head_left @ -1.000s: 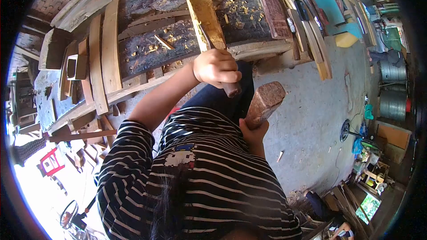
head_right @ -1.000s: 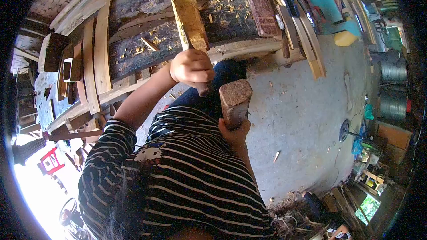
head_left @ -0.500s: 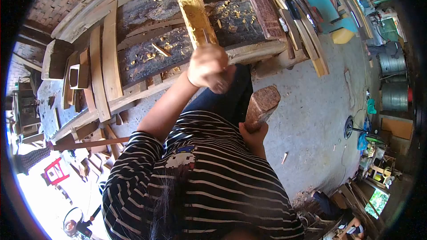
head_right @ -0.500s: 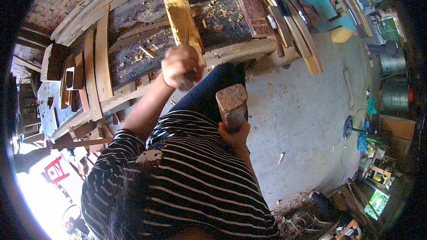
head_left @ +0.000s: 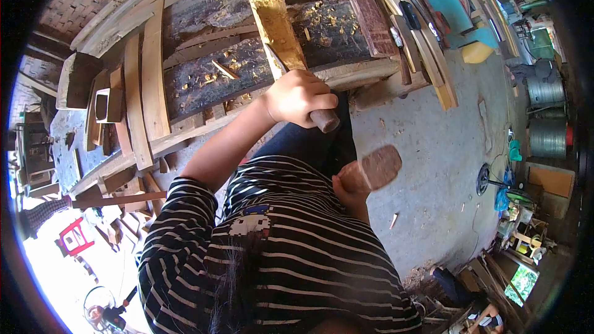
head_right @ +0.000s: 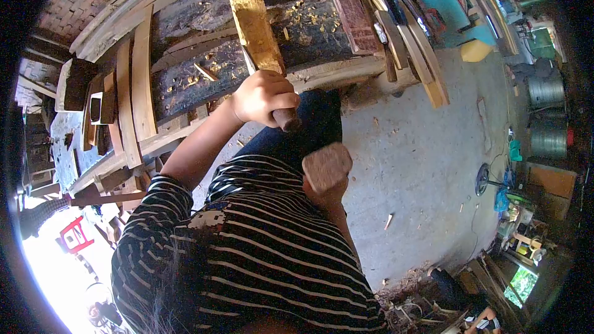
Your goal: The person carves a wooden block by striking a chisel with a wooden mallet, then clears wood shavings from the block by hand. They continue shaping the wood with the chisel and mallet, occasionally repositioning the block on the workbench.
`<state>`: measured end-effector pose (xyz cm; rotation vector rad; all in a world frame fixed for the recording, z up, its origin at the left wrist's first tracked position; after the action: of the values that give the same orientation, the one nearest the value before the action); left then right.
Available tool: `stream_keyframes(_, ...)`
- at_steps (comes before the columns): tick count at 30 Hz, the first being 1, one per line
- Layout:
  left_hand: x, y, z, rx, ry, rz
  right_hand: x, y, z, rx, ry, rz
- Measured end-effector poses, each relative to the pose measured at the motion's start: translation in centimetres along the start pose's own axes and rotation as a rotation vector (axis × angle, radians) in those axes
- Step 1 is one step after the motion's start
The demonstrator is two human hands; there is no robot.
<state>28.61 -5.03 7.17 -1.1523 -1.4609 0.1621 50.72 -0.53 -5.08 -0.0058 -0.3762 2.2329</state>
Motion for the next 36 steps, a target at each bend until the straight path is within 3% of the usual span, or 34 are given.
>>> stream_keyframes(3, -1.3, 0.3, 1.3, 0.014, -0.002, 0.031, 0.8, 1.3, 4.3, -0.435, -0.075, 0.194)
stream_keyframes(4, -1.3, 0.1, 1.2, 0.014, -0.001, 0.029, 0.9, 1.2, 4.6, -0.437, -0.075, 0.193)
stream_keyframes(7, -1.4, -0.5, -0.6, -0.008, 0.057, -0.071, 1.1, 1.4, 5.6, -0.377, -0.090, 0.213)
stream_keyframes(23, -1.3, 1.2, -0.2, -0.036, 0.084, -0.036, 1.2, 2.2, 7.6, -0.070, -0.189, 0.322)
stream_keyframes(25, -1.4, 1.4, -0.2, -0.033, 0.082, -0.031, 0.3, 1.3, 7.0, 0.184, -0.497, 0.190)
stream_keyframes(28, -1.2, 1.4, -0.2, -0.031, 0.083, -0.040, 0.7, 1.9, 5.5, 0.306, -0.598, 0.101)
stream_keyframes(29, -1.1, 1.3, -0.2, -0.033, 0.087, -0.054, 1.0, 2.2, 5.3, 0.303, -0.596, 0.096)
stream_keyframes(31, -1.5, 1.9, 0.2, 0.007, 0.104, -0.039, 2.6, 4.6, -0.5, -0.170, 0.025, 0.267)
stream_keyframes(35, -2.0, 2.2, -0.1, 0.044, 0.114, -0.005, 2.9, 4.9, 1.5, -0.170, -0.146, 0.183)
stream_keyframes(36, -2.0, 2.3, -0.2, 0.027, 0.099, 0.009, 2.6, 4.7, 2.9, 0.005, -0.247, 0.103)
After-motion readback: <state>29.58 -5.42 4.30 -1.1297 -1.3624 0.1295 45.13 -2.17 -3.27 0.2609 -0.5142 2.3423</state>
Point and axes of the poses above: each hand's wrist, its own x-axis towards the middle knuckle, its own y-axis out of the palm, z = x × y, the point moved 9 cm from there along x, towards the middle knuckle, and after that the axes turned 2 degrees about z, right-handed, at the moved point
